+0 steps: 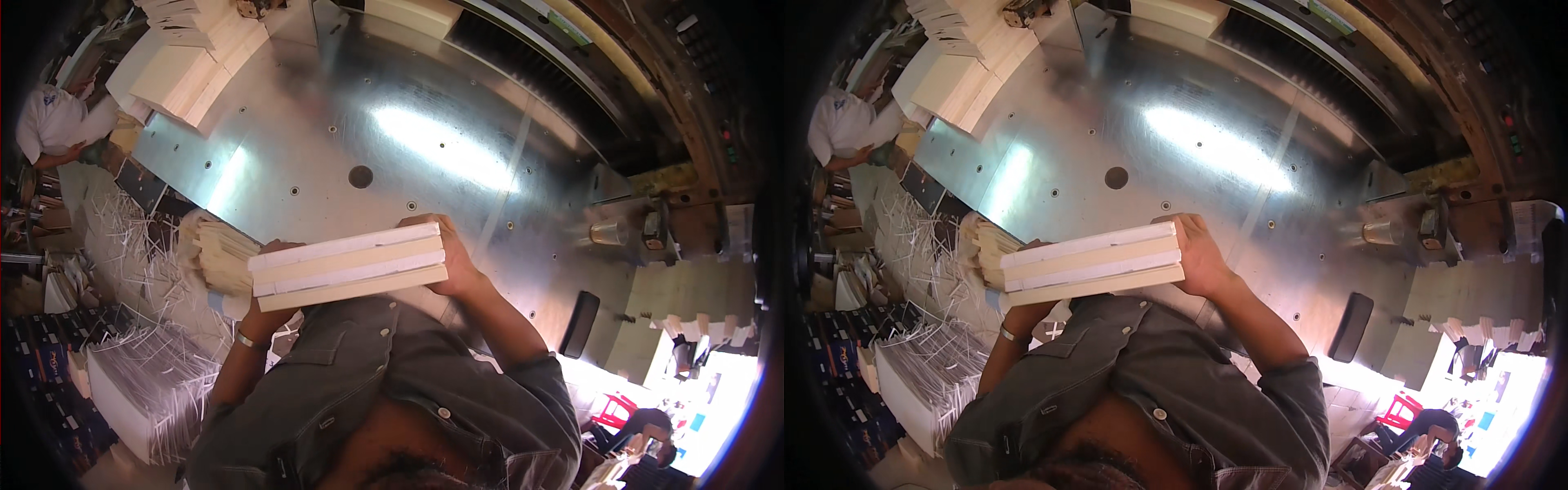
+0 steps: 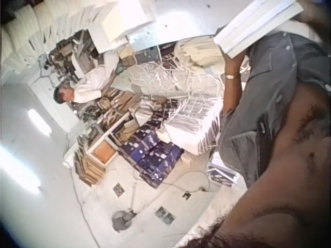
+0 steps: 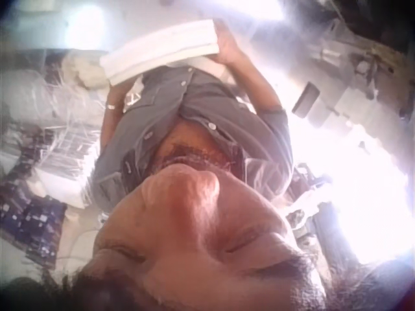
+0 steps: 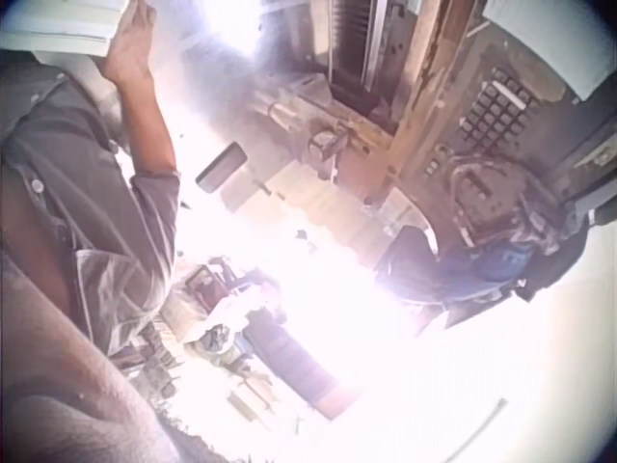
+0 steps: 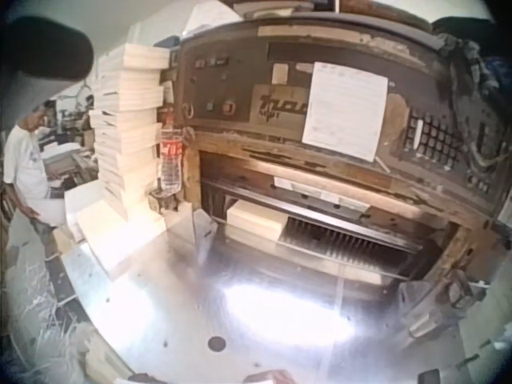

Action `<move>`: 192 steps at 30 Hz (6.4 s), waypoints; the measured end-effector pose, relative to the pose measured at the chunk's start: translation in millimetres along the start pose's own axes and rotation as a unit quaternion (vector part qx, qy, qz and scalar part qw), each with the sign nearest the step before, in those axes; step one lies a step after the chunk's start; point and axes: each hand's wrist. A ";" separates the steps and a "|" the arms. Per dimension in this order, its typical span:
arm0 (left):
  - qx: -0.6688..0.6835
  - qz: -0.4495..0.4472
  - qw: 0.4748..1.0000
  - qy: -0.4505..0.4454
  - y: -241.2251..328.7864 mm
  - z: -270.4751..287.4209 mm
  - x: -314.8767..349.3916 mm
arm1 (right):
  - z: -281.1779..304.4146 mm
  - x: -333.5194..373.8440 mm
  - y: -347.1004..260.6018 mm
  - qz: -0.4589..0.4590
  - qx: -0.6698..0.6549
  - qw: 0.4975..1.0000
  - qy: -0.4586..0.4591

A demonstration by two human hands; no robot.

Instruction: The person aligns stacks of paper blocks and loads them into a paper cutting machine. After cutting the paper, the person collects and discards the paper scrap strips, then removes and stacks the cut paper blocks.

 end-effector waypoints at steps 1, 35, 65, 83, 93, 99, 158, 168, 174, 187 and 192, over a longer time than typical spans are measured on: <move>-0.011 -0.020 1.000 0.012 0.7 0.5 -0.9 | 2.3 2.1 -0.7 -0.002 -0.014 1.000 -0.007; 0.290 0.198 0.936 -0.012 26.0 26.5 -26.7 | 31.0 12.3 -35.5 -0.192 -0.406 0.889 -0.092; -0.157 0.377 0.902 0.140 -282.0 152.1 -127.8 | -7.0 34.3 -18.9 -0.381 -0.561 0.735 0.018; -0.204 0.334 0.910 0.136 -299.1 153.3 -123.7 | -42.7 -149.5 -56.2 -0.317 -0.596 0.733 -0.080; -0.184 0.334 0.910 0.163 -287.9 152.8 -124.1 | -117.3 -378.8 -174.6 -0.188 -0.683 0.697 -0.110; -0.173 0.342 0.907 0.173 -281.3 156.4 -122.6 | -151.1 -455.5 -197.7 -0.209 -0.670 0.709 -0.068; -0.182 0.311 0.917 0.174 -300.6 152.6 -129.7 | 80.7 -431.1 269.1 -0.393 -0.555 0.636 0.365; -0.188 0.315 0.916 0.160 -296.0 156.2 -137.9 | 77.4 -404.6 258.6 -0.510 -0.427 0.653 0.362; -0.159 0.334 0.913 0.174 -297.2 154.9 -124.4 | 103.2 -280.3 231.7 -0.513 -0.384 0.727 0.247; -0.142 0.256 0.947 0.135 -437.6 170.6 -86.5 | 123.8 78.4 77.8 -0.487 -0.337 0.788 0.172; -0.164 0.347 0.913 0.140 -347.5 134.7 -103.3 | 120.8 138.8 27.6 -0.494 -0.333 0.792 0.134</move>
Point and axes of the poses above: each hand's wrist, its own x-axis away from the middle knuckle, its own z-axis out of the back of the hand, y = z × x, and after that the axes turned 11 degrees about -z, right-handed
